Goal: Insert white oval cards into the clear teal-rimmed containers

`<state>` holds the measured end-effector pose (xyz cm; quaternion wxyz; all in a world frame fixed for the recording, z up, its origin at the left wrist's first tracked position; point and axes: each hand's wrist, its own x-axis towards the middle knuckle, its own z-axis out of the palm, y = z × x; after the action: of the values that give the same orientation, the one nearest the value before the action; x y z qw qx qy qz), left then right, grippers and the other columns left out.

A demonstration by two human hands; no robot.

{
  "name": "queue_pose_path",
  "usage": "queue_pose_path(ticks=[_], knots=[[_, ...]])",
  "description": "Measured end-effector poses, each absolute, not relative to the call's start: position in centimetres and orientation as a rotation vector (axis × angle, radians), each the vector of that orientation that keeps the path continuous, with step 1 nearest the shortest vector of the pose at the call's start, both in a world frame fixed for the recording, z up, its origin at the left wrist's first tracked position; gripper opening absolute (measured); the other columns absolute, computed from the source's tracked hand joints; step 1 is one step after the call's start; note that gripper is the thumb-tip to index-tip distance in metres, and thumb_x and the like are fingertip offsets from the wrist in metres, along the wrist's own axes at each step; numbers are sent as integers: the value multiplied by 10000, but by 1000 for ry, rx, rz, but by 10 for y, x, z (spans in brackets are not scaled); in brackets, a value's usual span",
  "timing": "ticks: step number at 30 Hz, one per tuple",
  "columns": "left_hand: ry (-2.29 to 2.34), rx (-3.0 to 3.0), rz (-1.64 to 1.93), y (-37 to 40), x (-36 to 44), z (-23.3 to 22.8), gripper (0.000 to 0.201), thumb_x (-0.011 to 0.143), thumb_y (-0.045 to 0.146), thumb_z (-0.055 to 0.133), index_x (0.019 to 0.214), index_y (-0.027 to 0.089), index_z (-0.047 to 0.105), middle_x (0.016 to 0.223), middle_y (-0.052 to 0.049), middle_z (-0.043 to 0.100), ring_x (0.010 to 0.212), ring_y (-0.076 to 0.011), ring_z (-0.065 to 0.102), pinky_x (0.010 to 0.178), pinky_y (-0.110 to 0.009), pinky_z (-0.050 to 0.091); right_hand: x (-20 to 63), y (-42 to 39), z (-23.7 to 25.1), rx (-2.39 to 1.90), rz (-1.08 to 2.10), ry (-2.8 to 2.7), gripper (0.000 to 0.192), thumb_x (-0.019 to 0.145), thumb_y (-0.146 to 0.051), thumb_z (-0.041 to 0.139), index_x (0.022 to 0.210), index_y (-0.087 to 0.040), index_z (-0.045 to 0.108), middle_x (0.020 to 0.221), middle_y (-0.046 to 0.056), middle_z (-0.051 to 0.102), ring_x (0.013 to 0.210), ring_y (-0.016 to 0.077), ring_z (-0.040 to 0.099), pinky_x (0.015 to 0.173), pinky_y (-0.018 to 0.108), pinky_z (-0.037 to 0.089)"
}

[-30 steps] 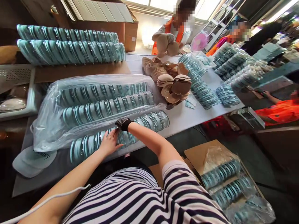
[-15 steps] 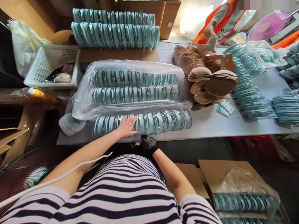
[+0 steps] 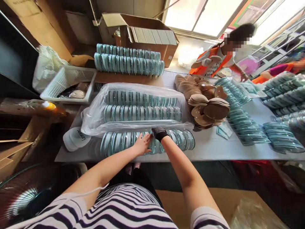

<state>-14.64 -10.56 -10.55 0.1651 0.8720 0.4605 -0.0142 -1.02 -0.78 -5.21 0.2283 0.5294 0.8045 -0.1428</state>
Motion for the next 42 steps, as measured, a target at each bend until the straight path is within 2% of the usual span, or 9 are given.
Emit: queue_pose_path(ticks=[4,8,14,24,28,30,35,37,42], knots=[[1321,2498,7,-106,-149,-109,845,836,547,574,1508,144,260,1544,-150,315,1431,-302,261,1160,-586,165,-25,0,-57,1309,-377,2225,297,929,-354,575,1120,-132,627,1125,89,656,1024,200,629,904,413,508],[1310,2498,35,-106,-152,-113,814,831,541,579,1499,171,297,1527,-147,352,1424,-311,277,1156,-590,159,-18,0,-58,1224,-412,2253,263,909,-250,571,1133,-139,653,1107,142,684,1043,231,642,861,337,503],[1312,2506,-31,-106,-154,-115,798,843,489,581,1512,195,262,1547,-144,313,1427,-307,274,1161,-572,129,-7,-1,-57,1189,-469,2317,265,906,-190,490,1058,-107,690,1087,195,682,1049,277,641,836,334,487],[1312,2507,-93,-107,-156,-106,788,849,462,598,1508,211,246,1556,-122,305,1438,-276,259,1176,-521,91,58,-143,-113,1121,-624,2411,348,948,-244,386,1211,-198,610,1230,134,626,1035,237,641,768,295,493],[1301,2488,-120,-107,-161,-105,795,853,478,584,1510,206,228,1563,-126,285,1452,-261,226,1181,-506,56,64,-167,-130,1136,-679,2389,322,929,-258,452,1189,-203,633,1179,121,662,982,238,664,745,287,496],[1308,2458,-121,-108,-159,-102,789,853,503,572,1506,210,239,1568,-122,274,1462,-263,197,1180,-519,44,72,-162,-122,1171,-684,2401,316,934,-291,464,1188,-222,639,1151,107,678,989,229,663,767,278,491],[1383,2440,29,-103,-119,-97,771,871,539,529,1502,194,251,1578,-111,251,1478,-270,124,1177,-551,24,96,-86,-74,1528,-475,2383,434,1014,-279,255,1335,-188,533,1239,146,626,1106,240,607,894,337,457],[1429,2396,38,-100,-96,-98,760,879,527,522,1498,172,260,1560,-110,297,1464,-264,180,1183,-530,82,93,-45,-60,1525,-439,2329,405,996,-278,354,1352,-168,512,1247,157,618,1123,248,595,916,349,455],[1544,2345,32,-95,-71,-106,699,884,532,487,1438,120,378,1501,-153,389,1393,-277,331,1181,-492,141,64,14,-59,1287,-503,2321,401,938,-441,534,1192,-137,598,1150,108,641,1011,202,624,911,409,492]])
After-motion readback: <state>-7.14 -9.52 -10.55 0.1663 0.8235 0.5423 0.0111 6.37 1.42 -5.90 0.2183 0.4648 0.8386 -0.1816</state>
